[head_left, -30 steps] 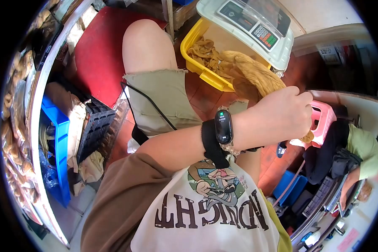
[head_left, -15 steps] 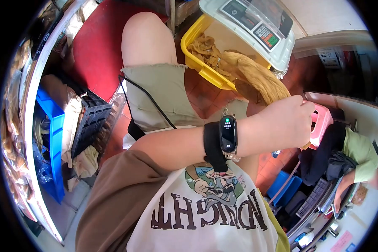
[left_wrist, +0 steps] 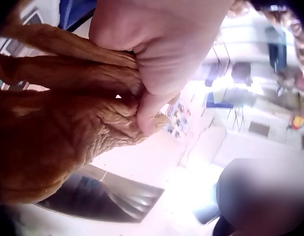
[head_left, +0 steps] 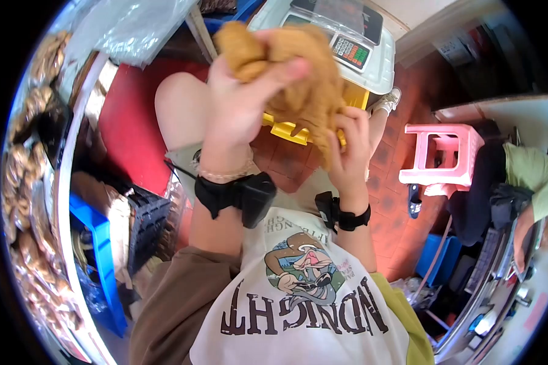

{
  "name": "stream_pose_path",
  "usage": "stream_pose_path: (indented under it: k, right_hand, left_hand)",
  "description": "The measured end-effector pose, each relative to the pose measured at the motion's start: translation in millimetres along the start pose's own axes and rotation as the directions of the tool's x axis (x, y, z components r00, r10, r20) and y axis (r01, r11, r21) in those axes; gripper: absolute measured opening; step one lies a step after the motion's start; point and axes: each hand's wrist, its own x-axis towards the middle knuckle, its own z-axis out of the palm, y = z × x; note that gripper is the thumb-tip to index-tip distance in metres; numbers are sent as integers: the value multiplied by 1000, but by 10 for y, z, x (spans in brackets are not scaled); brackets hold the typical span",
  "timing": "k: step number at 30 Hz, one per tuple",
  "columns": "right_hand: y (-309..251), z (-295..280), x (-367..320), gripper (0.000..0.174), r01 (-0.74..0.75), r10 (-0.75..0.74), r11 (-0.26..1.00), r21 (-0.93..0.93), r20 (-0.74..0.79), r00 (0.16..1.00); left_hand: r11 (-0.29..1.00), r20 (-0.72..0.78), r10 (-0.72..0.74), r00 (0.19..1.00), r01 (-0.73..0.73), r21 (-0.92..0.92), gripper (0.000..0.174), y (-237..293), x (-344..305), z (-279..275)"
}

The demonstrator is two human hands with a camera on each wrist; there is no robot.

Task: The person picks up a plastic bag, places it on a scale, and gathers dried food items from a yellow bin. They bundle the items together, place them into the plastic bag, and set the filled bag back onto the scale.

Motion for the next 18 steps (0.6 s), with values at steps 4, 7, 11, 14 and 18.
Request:
stream_pose_path:
  k: [4, 7, 11, 14, 18]
  right_hand:
    - [-184, 125, 47, 25, 65, -67, 996, 68, 28, 997]
    - [-329, 98, 87, 28, 53, -64, 993, 107, 104, 993]
    - [-314, 111, 93, 27, 205, -199, 977, -53, 107, 974]
    - [-321, 166, 85, 27, 193, -184, 972, -137, 77, 980]
    - [-253, 229, 31, 23, 163, -159, 976, -146, 42, 986]
  left_hand:
    - [941, -22, 48, 999, -53, -336, 46, -152, 46, -378]
    - [864, 52, 23, 998, 6, -504, 52, -151, 40, -392]
    - [871, -56, 10, 998, -36, -490, 45, -170, 51, -551]
    - [907, -194, -78, 978, -11, -422, 41, -151, 87, -568]
    - [958, -264, 15, 964, -89, -272, 41, -116, 41, -453]
